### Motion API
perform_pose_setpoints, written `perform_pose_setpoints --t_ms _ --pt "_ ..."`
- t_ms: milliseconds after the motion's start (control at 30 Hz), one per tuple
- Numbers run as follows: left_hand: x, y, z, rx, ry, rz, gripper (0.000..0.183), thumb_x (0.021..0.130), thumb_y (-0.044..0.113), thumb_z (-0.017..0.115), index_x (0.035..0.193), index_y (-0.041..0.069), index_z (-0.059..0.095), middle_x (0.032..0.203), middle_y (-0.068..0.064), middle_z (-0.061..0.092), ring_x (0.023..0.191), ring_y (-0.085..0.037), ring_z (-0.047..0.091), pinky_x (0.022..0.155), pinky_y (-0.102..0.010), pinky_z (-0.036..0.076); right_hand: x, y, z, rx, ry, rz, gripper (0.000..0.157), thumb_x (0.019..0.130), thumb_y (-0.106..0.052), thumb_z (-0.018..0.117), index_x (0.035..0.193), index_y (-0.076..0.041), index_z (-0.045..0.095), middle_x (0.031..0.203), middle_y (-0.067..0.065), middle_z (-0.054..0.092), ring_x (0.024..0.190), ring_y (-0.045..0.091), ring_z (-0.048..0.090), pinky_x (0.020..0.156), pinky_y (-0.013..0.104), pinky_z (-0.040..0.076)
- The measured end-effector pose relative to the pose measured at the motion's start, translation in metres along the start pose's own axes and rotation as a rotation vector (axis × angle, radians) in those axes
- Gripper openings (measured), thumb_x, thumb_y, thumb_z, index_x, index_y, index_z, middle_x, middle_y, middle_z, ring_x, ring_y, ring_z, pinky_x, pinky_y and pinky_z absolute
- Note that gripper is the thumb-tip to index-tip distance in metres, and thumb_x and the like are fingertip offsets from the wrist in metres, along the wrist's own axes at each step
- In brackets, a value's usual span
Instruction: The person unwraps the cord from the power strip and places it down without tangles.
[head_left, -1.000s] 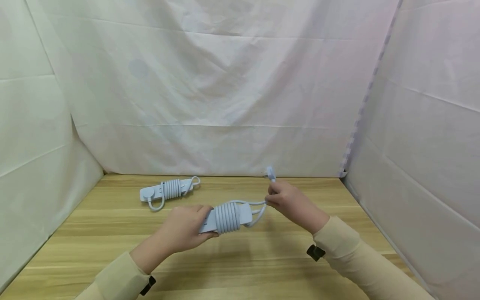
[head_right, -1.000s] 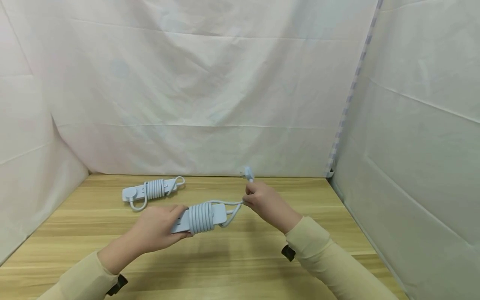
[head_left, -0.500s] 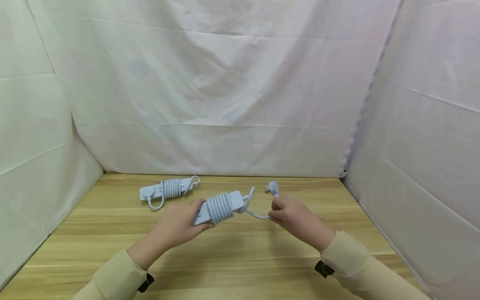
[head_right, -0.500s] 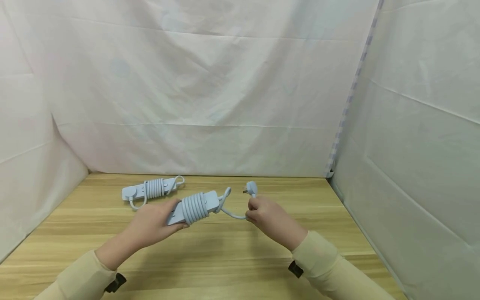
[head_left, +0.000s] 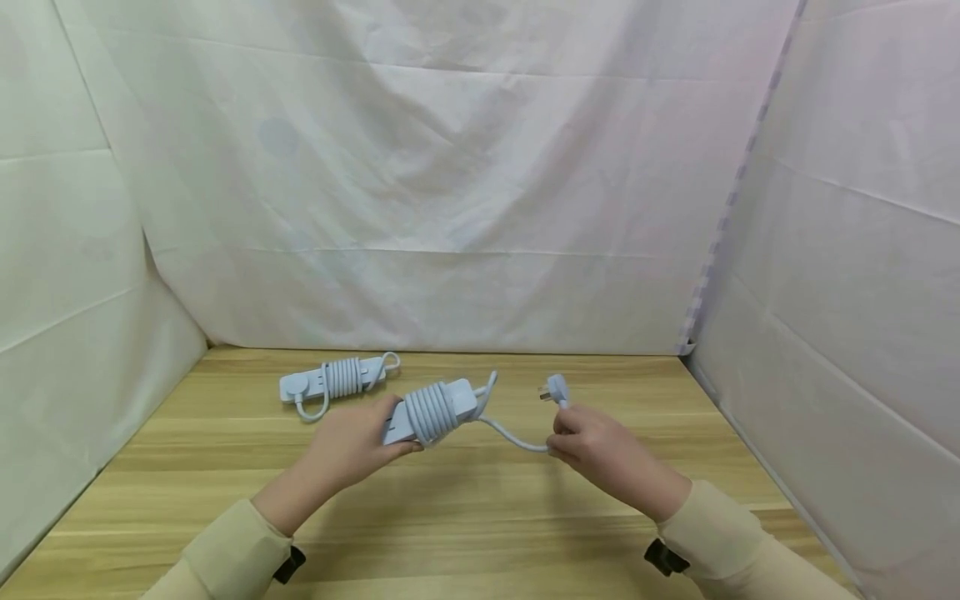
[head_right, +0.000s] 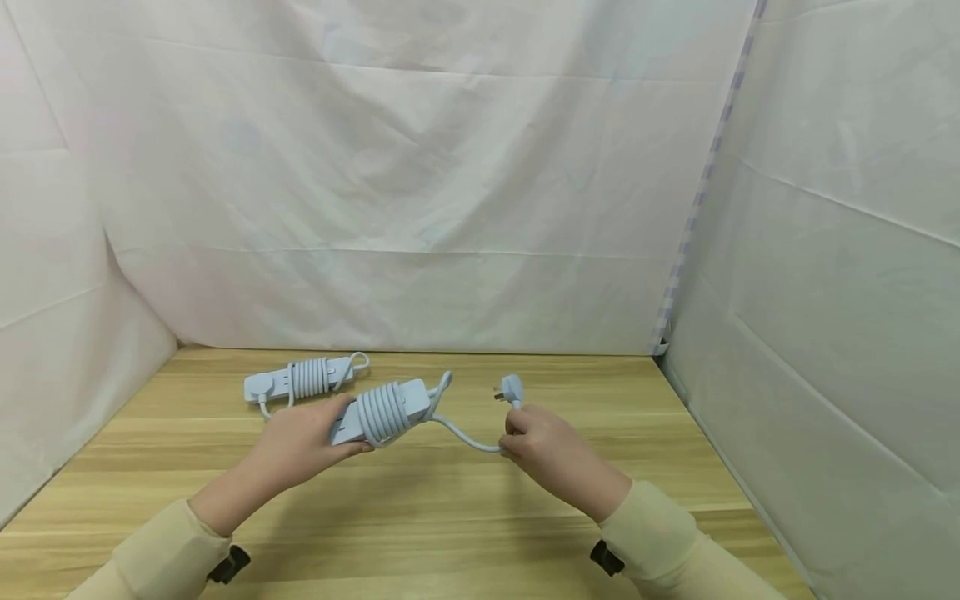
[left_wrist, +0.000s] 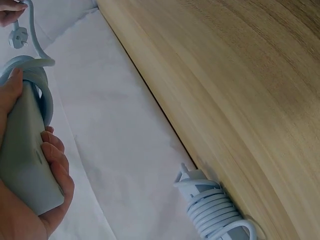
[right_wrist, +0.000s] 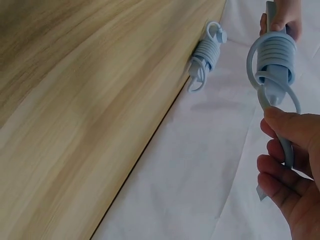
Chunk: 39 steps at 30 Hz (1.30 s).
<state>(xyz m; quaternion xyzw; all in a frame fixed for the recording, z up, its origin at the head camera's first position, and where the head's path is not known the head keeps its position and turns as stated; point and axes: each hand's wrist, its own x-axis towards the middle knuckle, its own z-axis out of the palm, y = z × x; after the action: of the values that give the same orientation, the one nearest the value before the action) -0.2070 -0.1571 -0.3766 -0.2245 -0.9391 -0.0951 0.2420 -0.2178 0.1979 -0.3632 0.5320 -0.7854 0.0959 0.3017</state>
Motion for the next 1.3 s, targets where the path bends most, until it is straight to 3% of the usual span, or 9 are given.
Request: perform_pose_setpoints --t_ms 300,433,567,633,867,1033,1300 --pt "0.001 -0.008 0.001 -0.010 -0.032 -0.081 0.052 0.071 0.053 0.081 0.094 0.012 0.058 0.062 0.009 0.050 0.050 -0.007 0.041 0.042 -0.030 0.033 -0.001 -0.009 -0.010 0.026 0.016 -0.016 0.018 0.069 -0.005 0.085 0.083 -0.006 0.075 0.084 -0.002 0.054 0.071 0.011 0.049 0.061 0.018 0.045" --pt "0.001 -0.012 0.003 0.011 -0.042 -0.093 0.051 0.073 0.051 0.080 0.096 0.011 0.059 0.062 0.008 0.051 0.049 -0.008 0.041 0.041 -0.030 0.033 0.002 -0.016 -0.018 0.031 0.027 -0.031 0.008 0.085 -0.014 0.075 0.085 -0.006 0.076 0.085 -0.001 0.055 0.072 0.011 0.050 0.062 0.017 0.045" --pt "0.000 -0.015 0.004 0.022 -0.036 -0.094 0.050 0.073 0.053 0.079 0.095 0.012 0.060 0.062 0.008 0.051 0.049 -0.008 0.041 0.041 -0.031 0.033 0.005 -0.020 -0.026 0.026 0.050 -0.037 0.032 0.101 -0.023 0.053 0.087 -0.005 0.075 0.086 0.000 0.056 0.072 0.012 0.050 0.063 0.017 0.045" --pt "-0.001 -0.016 0.005 0.020 -0.029 -0.091 0.049 0.074 0.054 0.078 0.093 0.013 0.060 0.061 0.009 0.050 0.049 -0.007 0.040 0.041 -0.030 0.032 0.007 -0.020 -0.030 0.016 0.065 -0.038 0.038 0.103 -0.025 0.047 0.087 -0.004 0.075 0.086 0.000 0.056 0.072 0.012 0.050 0.062 0.017 0.045" --pt "-0.003 -0.017 0.006 0.057 -0.036 -0.059 0.048 0.075 0.060 0.075 0.087 0.018 0.056 0.058 0.012 0.042 0.048 -0.006 0.036 0.041 -0.028 0.029 0.015 -0.012 -0.037 0.018 0.148 -0.047 0.036 0.103 -0.021 0.050 0.086 -0.001 0.074 0.085 0.002 0.056 0.069 0.012 0.048 0.059 0.019 0.044" --pt "-0.004 -0.016 0.008 0.091 -0.017 -0.017 0.051 0.072 0.062 0.075 0.091 0.017 0.057 0.063 0.011 0.048 0.050 -0.005 0.038 0.041 -0.028 0.028 0.022 -0.006 -0.038 -0.010 0.232 -0.068 0.035 0.102 -0.020 0.052 0.084 0.001 0.074 0.083 0.003 0.057 0.067 0.014 0.048 0.056 0.022 0.044" --pt "-0.003 -0.013 0.005 0.133 0.008 0.046 0.055 0.071 0.062 0.076 0.096 0.015 0.060 0.065 0.009 0.053 0.049 -0.005 0.038 0.040 -0.026 0.028 0.031 0.007 -0.037 -0.073 0.267 -0.031 0.036 0.103 -0.023 0.051 0.086 0.000 0.073 0.083 0.005 0.059 0.068 0.018 0.052 0.058 0.030 0.047"
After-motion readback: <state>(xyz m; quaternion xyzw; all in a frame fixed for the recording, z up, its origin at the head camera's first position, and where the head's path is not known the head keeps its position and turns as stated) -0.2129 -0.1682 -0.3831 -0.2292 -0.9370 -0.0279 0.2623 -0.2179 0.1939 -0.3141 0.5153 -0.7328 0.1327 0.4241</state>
